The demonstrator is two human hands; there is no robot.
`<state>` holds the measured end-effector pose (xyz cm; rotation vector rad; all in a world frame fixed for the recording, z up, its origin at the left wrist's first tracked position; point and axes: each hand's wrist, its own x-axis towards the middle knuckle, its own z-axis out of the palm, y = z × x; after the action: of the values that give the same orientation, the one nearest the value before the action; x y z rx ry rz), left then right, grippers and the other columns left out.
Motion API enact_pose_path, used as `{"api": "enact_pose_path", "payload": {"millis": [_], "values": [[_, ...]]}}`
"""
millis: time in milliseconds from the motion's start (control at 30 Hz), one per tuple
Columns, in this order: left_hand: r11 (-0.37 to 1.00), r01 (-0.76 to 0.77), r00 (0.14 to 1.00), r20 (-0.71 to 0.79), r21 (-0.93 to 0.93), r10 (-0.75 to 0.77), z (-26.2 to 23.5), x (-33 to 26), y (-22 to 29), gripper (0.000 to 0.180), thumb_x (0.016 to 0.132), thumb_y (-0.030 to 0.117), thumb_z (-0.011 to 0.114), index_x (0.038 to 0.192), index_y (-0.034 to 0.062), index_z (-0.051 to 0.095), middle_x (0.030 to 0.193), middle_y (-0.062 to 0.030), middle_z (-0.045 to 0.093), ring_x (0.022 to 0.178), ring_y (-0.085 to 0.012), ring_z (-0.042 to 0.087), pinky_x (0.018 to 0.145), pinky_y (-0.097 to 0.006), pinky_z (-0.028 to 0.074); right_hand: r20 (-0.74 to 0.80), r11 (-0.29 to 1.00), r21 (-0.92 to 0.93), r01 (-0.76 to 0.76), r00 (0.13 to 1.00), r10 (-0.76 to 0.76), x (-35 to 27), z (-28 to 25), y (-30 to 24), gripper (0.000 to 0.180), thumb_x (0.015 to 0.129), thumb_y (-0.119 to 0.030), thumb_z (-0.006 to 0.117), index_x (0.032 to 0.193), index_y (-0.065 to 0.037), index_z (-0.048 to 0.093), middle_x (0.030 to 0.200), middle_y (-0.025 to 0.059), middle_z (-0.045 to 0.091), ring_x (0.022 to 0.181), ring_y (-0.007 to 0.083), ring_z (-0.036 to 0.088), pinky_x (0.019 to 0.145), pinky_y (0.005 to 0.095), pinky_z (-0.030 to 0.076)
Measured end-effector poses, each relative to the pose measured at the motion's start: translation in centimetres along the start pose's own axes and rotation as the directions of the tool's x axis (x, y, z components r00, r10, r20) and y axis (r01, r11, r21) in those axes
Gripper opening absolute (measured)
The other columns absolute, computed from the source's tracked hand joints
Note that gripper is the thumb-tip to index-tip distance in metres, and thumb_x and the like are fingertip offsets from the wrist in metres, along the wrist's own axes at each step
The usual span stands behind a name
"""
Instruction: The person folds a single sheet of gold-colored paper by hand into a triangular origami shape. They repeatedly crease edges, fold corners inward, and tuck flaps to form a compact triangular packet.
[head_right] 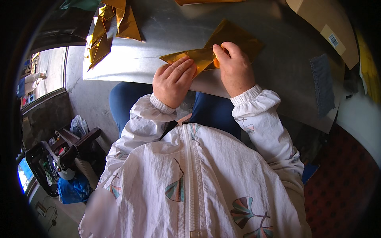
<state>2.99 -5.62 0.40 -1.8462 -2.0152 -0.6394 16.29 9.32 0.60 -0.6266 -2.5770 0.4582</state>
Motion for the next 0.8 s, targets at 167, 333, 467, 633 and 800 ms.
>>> {"api": "enact_pose_path", "payload": {"millis": [167, 333, 467, 633, 800], "values": [[1.000, -0.019, 0.998, -0.058, -0.025, 0.017, 0.6, -0.3, -0.1, 0.023, 0.073, 0.013, 0.071, 0.096, 0.0110, 0.068, 0.108, -0.0034, 0.066, 0.105, -0.0182, 0.062, 0.080, -0.034, 0.050, -0.017, 1.000, -0.012, 0.018, 1.000, -0.018, 0.0, 0.1, 0.0, 0.026, 0.088, 0.000, 0.062, 0.113, -0.004, 0.067, 0.109, 0.0121, 0.062, 0.095, 0.0287, 0.064, 0.083, 0.0345, 0.055], [0.994, 0.025, 0.998, -0.059, -0.110, -0.032, 1.2, -0.7, 0.2, 0.029, 0.070, 0.013, 0.072, 0.100, 0.0115, 0.068, 0.106, -0.0035, 0.064, 0.101, -0.0209, 0.059, 0.078, -0.034, 0.049, -0.013, 0.999, -0.028, 0.023, 1.000, -0.023, -0.1, 0.1, 0.0, 0.027, 0.087, 0.000, 0.062, 0.113, -0.004, 0.067, 0.110, 0.0119, 0.061, 0.096, 0.0286, 0.064, 0.083, 0.0348, 0.054], [0.991, 0.051, 0.996, -0.068, -0.123, -0.060, 1.1, -0.6, 0.3, 0.030, 0.070, 0.013, 0.072, 0.100, 0.0108, 0.068, 0.106, -0.0032, 0.064, 0.100, -0.0211, 0.058, 0.077, -0.034, 0.049, -0.004, 0.999, -0.028, 0.018, 1.000, -0.018, -0.1, 0.1, 0.1, 0.028, 0.086, 0.001, 0.062, 0.114, -0.005, 0.067, 0.111, 0.0115, 0.061, 0.097, 0.0285, 0.064, 0.083, 0.0348, 0.054], [0.985, 0.089, 0.995, -0.027, -0.150, -0.094, 0.6, -0.4, 0.5, 0.029, 0.072, 0.009, 0.077, 0.101, 0.0088, 0.070, 0.105, -0.0045, 0.065, 0.096, -0.0228, 0.061, 0.080, -0.034, 0.051, -0.038, 0.999, -0.014, 0.050, 0.998, -0.050, -0.2, 0.2, 0.3, 0.027, 0.087, -0.003, 0.063, 0.113, -0.005, 0.066, 0.108, 0.0117, 0.061, 0.092, 0.0298, 0.063, 0.079, 0.0368, 0.054], [0.982, 0.102, 0.994, -0.028, -0.159, -0.108, 0.5, -0.3, 0.6, 0.030, 0.073, 0.009, 0.076, 0.102, 0.0091, 0.070, 0.105, -0.0042, 0.065, 0.097, -0.0228, 0.061, 0.081, -0.035, 0.051, -0.028, 0.999, -0.015, 0.041, 0.999, -0.041, -0.2, 0.3, 0.3, 0.026, 0.088, -0.004, 0.063, 0.113, -0.006, 0.067, 0.109, 0.0114, 0.061, 0.092, 0.0300, 0.063, 0.080, 0.0364, 0.053]]}}
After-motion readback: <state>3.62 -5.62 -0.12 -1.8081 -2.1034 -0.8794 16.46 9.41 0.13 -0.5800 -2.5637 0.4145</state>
